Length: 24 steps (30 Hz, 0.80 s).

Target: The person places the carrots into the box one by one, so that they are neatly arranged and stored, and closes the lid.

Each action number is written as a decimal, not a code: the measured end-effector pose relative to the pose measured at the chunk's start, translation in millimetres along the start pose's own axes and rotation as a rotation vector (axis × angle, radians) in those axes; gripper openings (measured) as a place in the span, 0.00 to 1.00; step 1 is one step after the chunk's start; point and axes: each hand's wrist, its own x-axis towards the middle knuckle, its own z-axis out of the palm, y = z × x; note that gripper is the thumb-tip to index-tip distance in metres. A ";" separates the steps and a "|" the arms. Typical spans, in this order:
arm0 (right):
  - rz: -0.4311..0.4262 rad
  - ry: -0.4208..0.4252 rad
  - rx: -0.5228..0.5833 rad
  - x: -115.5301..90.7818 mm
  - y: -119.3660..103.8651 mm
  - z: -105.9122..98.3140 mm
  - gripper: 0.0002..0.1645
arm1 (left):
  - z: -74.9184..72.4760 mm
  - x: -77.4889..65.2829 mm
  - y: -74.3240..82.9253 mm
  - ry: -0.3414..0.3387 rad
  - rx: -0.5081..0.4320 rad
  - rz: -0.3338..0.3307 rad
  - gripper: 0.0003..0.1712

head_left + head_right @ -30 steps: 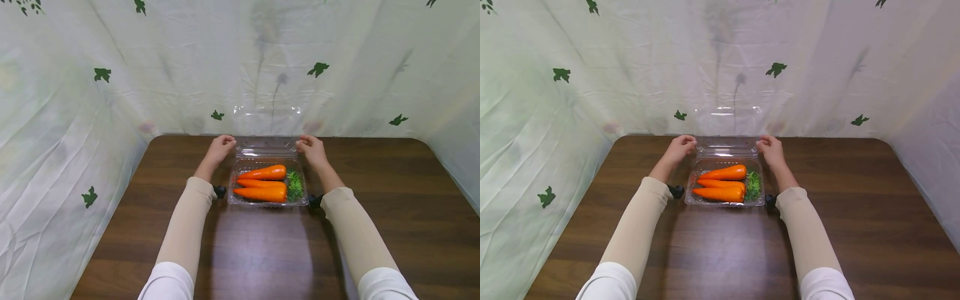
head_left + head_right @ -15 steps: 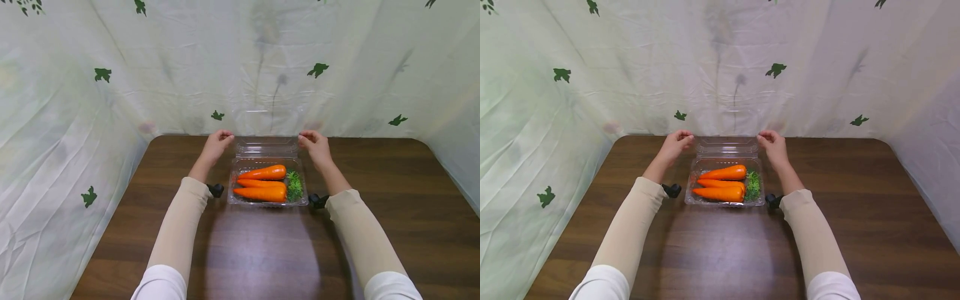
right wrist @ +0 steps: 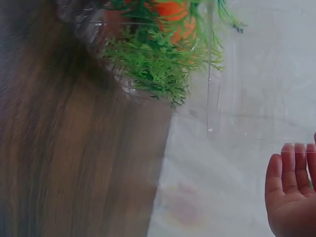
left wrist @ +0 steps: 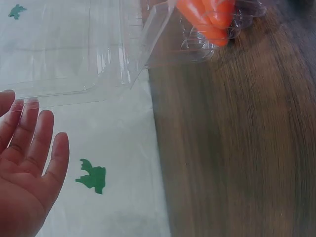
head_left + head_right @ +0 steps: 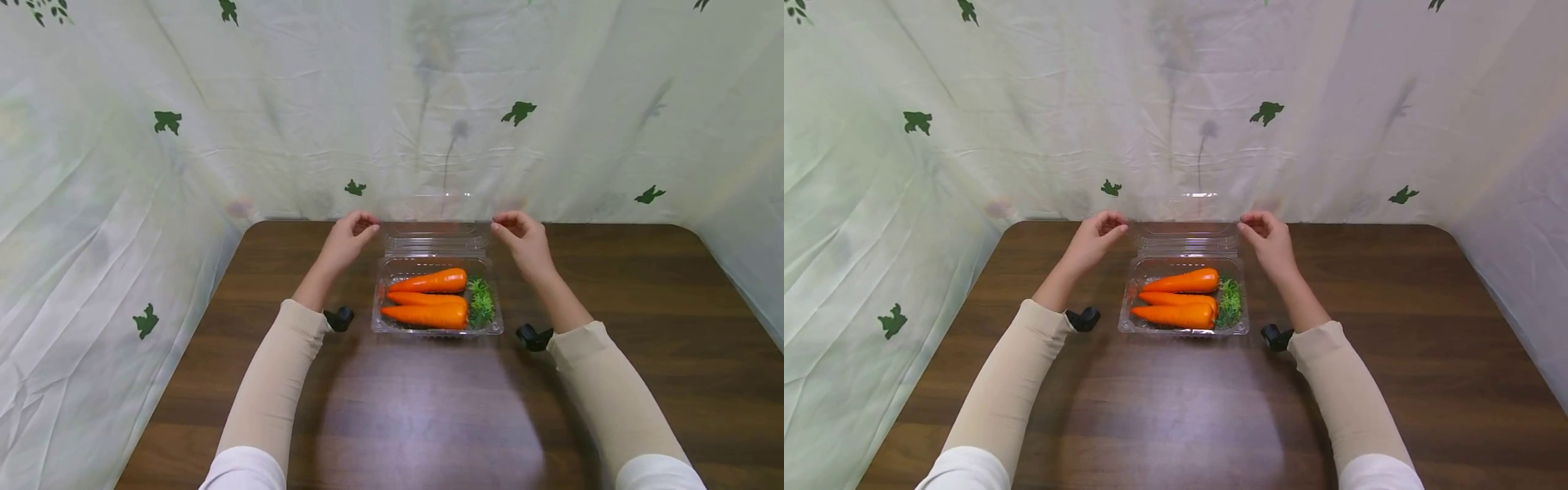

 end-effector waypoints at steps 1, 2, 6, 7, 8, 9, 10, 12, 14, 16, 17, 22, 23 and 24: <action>-0.011 -0.010 -0.002 -1.9 -0.9 -1.1 0.15 | -0.7 -2.0 0.4 0.000 0.010 0.018 0.11; -0.023 -0.020 -0.007 -3.8 -1.7 -2.1 0.14 | -1.1 -4.0 0.7 0.000 0.019 0.035 0.10; -0.050 -0.060 -0.017 -12.8 -4.3 -5.3 0.11 | -1.0 -12.8 0.4 0.003 0.038 0.092 0.08; -0.058 -0.066 -0.030 -15.2 -4.7 -6.1 0.10 | -0.5 -15.1 -0.2 0.004 0.038 0.099 0.08; -0.067 -0.069 -0.051 -17.6 -4.5 -6.8 0.11 | 0.0 -17.8 -0.9 0.002 0.039 0.108 0.09; -0.073 -0.073 -0.068 -20.3 -4.2 -7.6 0.11 | 0.5 -20.3 -2.1 0.002 0.039 0.114 0.09; -0.082 -0.079 -0.085 -22.9 -3.7 -8.5 0.11 | 1.1 -22.8 -3.0 0.003 0.039 0.116 0.09; -0.101 -0.093 -0.125 -28.2 -2.7 -10.3 0.12 | 2.5 -27.9 -5.4 0.006 0.043 0.118 0.10; -0.119 -0.110 -0.163 -34.1 -2.2 -12.1 0.12 | 3.7 -33.7 -7.4 0.008 0.052 0.130 0.10; -0.134 -0.130 -0.186 -39.8 -1.8 -13.8 0.12 | 5.1 -39.2 -9.3 0.010 0.057 0.153 0.10; -0.140 -0.139 -0.203 -42.6 -1.1 -14.7 0.12 | 5.9 -42.0 -10.0 0.011 0.060 0.166 0.10; -0.168 -0.178 -0.255 -57.6 -0.5 -17.0 0.12 | 10.7 -56.9 -14.6 0.011 0.077 0.212 0.11; -0.170 -0.186 -0.260 -61.9 -3.9 -16.4 0.13 | 11.6 -60.2 -15.8 0.008 0.082 0.210 0.11; -0.177 -0.191 -0.258 -64.9 -2.9 -16.2 0.14 | 12.5 -63.6 -17.3 0.003 0.088 0.205 0.12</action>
